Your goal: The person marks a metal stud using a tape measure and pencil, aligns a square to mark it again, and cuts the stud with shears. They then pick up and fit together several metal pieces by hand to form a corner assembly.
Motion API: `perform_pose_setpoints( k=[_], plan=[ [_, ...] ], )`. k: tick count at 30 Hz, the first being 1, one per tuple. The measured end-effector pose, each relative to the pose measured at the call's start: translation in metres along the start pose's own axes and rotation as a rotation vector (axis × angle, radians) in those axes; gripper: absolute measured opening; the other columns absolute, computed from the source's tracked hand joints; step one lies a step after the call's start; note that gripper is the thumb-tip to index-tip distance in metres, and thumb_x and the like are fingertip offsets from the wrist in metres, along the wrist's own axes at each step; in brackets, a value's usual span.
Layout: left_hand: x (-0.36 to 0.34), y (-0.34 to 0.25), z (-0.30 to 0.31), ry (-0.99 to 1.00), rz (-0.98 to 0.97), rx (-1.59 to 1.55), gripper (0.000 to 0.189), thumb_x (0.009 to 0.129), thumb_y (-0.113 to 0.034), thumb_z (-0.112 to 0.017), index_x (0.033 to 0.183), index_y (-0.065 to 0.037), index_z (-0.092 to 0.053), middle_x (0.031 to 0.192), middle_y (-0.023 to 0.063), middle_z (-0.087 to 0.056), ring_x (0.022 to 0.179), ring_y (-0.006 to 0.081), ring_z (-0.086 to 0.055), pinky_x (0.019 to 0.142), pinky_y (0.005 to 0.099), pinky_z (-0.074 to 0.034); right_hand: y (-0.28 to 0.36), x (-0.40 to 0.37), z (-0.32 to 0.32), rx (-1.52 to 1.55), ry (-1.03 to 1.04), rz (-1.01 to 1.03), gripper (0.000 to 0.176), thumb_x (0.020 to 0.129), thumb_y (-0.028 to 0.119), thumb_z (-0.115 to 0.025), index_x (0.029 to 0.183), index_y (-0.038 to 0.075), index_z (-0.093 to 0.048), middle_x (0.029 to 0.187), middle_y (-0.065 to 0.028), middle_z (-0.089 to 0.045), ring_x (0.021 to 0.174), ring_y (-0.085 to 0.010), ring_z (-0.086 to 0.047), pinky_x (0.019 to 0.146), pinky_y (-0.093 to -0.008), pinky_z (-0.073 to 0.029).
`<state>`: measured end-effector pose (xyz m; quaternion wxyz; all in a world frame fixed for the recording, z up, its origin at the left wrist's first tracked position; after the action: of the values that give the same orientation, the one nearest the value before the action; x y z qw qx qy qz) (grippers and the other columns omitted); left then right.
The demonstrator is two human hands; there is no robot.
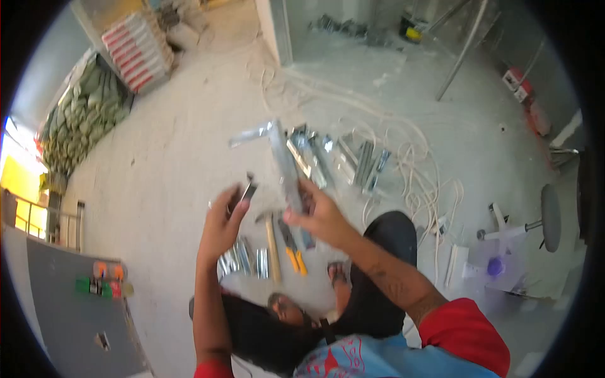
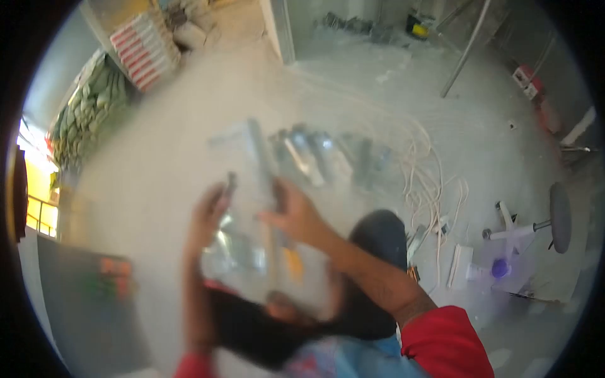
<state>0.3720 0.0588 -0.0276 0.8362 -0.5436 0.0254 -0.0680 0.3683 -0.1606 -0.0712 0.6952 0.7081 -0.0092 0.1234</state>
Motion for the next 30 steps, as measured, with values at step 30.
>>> perform_pose_setpoints(
  k=[30],
  plan=[
    [-0.058,-0.106,-0.020,-0.769,-0.881,1.043,0.049,0.073,-0.003,-0.073,0.119,-0.022,-0.072,0.103,-0.0011,-0.063,0.094,0.0175,-0.055,0.087,0.0392,-0.037,0.043,-0.013,-0.006,0.153,0.128,-0.273,0.037,0.086,0.004,-0.067,0.122,0.003,-0.058,0.100,-0.0025,-0.060,0.087,-0.0113,-0.059,0.077,-0.0257,-0.048]
  ],
)
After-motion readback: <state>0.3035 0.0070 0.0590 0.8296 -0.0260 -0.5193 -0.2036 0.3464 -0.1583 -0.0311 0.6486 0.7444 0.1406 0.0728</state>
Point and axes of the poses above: each hand's wrist, its own x-axis towards the middle knuckle, its own z-axis out of the back of the hand, y = z × x, the point moved 8 cm from there along x, towards the middle knuckle
